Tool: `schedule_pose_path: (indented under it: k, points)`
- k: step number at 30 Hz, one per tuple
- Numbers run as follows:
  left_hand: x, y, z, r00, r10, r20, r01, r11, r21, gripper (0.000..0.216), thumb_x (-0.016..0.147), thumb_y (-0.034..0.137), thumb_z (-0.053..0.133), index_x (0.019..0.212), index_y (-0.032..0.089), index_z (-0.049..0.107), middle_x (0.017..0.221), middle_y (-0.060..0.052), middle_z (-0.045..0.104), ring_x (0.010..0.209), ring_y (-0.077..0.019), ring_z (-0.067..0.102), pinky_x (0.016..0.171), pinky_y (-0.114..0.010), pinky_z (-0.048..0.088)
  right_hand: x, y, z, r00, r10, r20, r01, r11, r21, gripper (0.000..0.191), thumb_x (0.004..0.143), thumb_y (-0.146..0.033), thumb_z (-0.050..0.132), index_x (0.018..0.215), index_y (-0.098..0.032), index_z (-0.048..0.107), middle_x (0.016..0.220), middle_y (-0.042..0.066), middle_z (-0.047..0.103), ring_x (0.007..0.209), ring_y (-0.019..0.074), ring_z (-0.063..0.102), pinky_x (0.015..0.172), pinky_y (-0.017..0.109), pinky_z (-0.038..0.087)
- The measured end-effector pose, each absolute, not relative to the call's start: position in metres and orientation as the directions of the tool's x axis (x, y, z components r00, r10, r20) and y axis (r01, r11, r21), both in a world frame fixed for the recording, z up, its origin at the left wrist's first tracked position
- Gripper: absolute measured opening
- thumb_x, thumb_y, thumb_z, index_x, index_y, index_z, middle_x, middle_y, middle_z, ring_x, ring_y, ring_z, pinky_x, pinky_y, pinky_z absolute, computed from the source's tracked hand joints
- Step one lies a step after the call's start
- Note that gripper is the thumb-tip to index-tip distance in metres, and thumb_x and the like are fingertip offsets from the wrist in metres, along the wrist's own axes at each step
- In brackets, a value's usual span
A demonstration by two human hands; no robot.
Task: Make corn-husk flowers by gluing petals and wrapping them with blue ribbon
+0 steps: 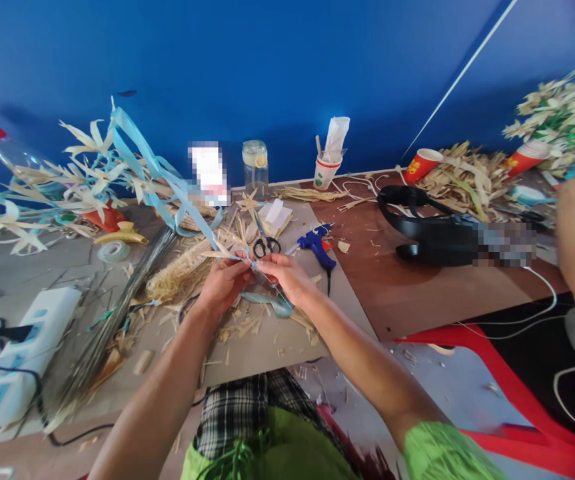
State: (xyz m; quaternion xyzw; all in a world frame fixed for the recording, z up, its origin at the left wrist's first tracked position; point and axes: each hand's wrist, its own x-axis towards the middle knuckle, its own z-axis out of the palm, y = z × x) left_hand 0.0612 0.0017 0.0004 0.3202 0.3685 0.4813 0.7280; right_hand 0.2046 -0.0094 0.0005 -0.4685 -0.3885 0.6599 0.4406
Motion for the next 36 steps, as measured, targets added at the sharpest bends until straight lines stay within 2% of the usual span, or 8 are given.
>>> schedule_pose_path:
  k: [3, 6, 14, 20, 27, 29, 32, 36]
  points:
    - [0.059, 0.003, 0.0, 0.303, 0.923, -0.236, -0.438, 0.355, 0.826, 0.021, 0.06, 0.017, 0.075, 0.072, 0.012, 0.059, 0.059, 0.002, 0.055, 0.046, -0.0049, 0.043, 0.05, -0.02, 0.036, 0.206, -0.008, 0.001, -0.26, 0.908, -0.328, -0.304, -0.4, -0.865, 0.03, 0.06, -0.043, 0.07, 0.062, -0.016, 0.057, 0.053, -0.003, 0.052, 0.045, 0.0065, 0.035, 0.047, 0.023, 0.02]
    - [0.059, 0.003, 0.002, 0.334, 0.909, -0.249, -0.373, 0.37, 0.851, 0.023, 0.058, 0.019, 0.077, 0.069, 0.012, 0.058, 0.06, 0.0, 0.056, 0.049, -0.0067, 0.047, 0.052, -0.021, 0.037, 0.207, -0.008, 0.002, -0.305, 0.883, -0.356, -0.324, -0.447, -0.834, 0.029, 0.056, -0.039, 0.074, 0.059, -0.015, 0.058, 0.05, -0.004, 0.051, 0.042, 0.0046, 0.029, 0.046, 0.024, 0.015]
    - [0.057, 0.003, -0.002, 0.331, 0.902, -0.279, -0.179, 0.35, 0.92, 0.026, 0.057, 0.025, 0.077, 0.067, 0.014, 0.056, 0.054, 0.003, 0.05, 0.047, -0.0071, 0.043, 0.049, -0.021, 0.033, 0.206, -0.01, 0.002, -0.274, 0.868, -0.415, -0.267, -0.483, -0.834, 0.029, 0.048, -0.033, 0.077, 0.056, -0.017, 0.055, 0.045, -0.007, 0.047, 0.043, 0.006, 0.035, 0.048, 0.023, 0.021]
    - [0.061, 0.002, -0.001, 0.268, 0.923, -0.277, -0.1, 0.313, 0.945, 0.027, 0.057, 0.026, 0.075, 0.071, 0.016, 0.054, 0.051, 0.005, 0.048, 0.045, -0.008, 0.042, 0.047, -0.021, 0.028, 0.205, -0.01, -0.004, -0.11, 0.939, -0.325, 0.025, -0.325, -0.946, 0.016, 0.061, -0.03, 0.065, 0.061, -0.017, 0.057, 0.043, -0.009, 0.04, 0.043, 0.0065, 0.03, 0.047, 0.023, 0.019]
    - [0.06, 0.004, -0.002, 0.214, 0.938, -0.272, -0.126, 0.302, 0.945, 0.027, 0.062, 0.028, 0.071, 0.076, 0.017, 0.051, 0.052, 0.004, 0.051, 0.048, -0.0091, 0.044, 0.047, -0.021, 0.028, 0.205, -0.012, 0.005, -0.084, 0.99, -0.115, 0.298, -0.085, -0.951, 0.012, 0.07, -0.025, 0.057, 0.067, -0.015, 0.063, 0.051, -0.006, 0.047, 0.052, 0.0075, 0.039, 0.051, 0.021, 0.027]
    - [0.057, 0.005, -0.003, 0.213, 0.94, -0.268, -0.137, 0.3, 0.944, 0.026, 0.063, 0.027, 0.071, 0.074, 0.017, 0.05, 0.051, 0.005, 0.05, 0.047, -0.0086, 0.044, 0.047, -0.021, 0.028, 0.207, -0.012, 0.006, -0.103, 0.991, -0.089, 0.309, -0.053, -0.949, 0.014, 0.07, -0.028, 0.059, 0.069, -0.015, 0.063, 0.055, -0.005, 0.05, 0.053, 0.0077, 0.041, 0.052, 0.02, 0.028]
    - [0.053, 0.005, -0.004, 0.248, 0.933, -0.261, -0.136, 0.3, 0.944, 0.027, 0.063, 0.028, 0.073, 0.076, 0.017, 0.051, 0.047, 0.006, 0.047, 0.044, -0.0076, 0.041, 0.046, -0.02, 0.027, 0.21, -0.012, 0.004, -0.131, 0.987, -0.098, 0.227, -0.066, -0.972, 0.022, 0.072, -0.039, 0.06, 0.07, -0.016, 0.062, 0.055, -0.005, 0.048, 0.053, 0.0082, 0.039, 0.051, 0.021, 0.028]
    - [0.053, 0.004, -0.001, 0.281, 0.923, -0.262, -0.137, 0.308, 0.941, 0.029, 0.064, 0.032, 0.074, 0.076, 0.015, 0.055, 0.045, 0.006, 0.043, 0.041, -0.0061, 0.037, 0.045, -0.02, 0.026, 0.213, -0.011, 0.005, -0.141, 0.987, -0.078, 0.129, -0.06, -0.99, 0.035, 0.078, -0.051, 0.053, 0.069, -0.018, 0.061, 0.056, -0.003, 0.047, 0.056, 0.0107, 0.042, 0.053, 0.022, 0.03]
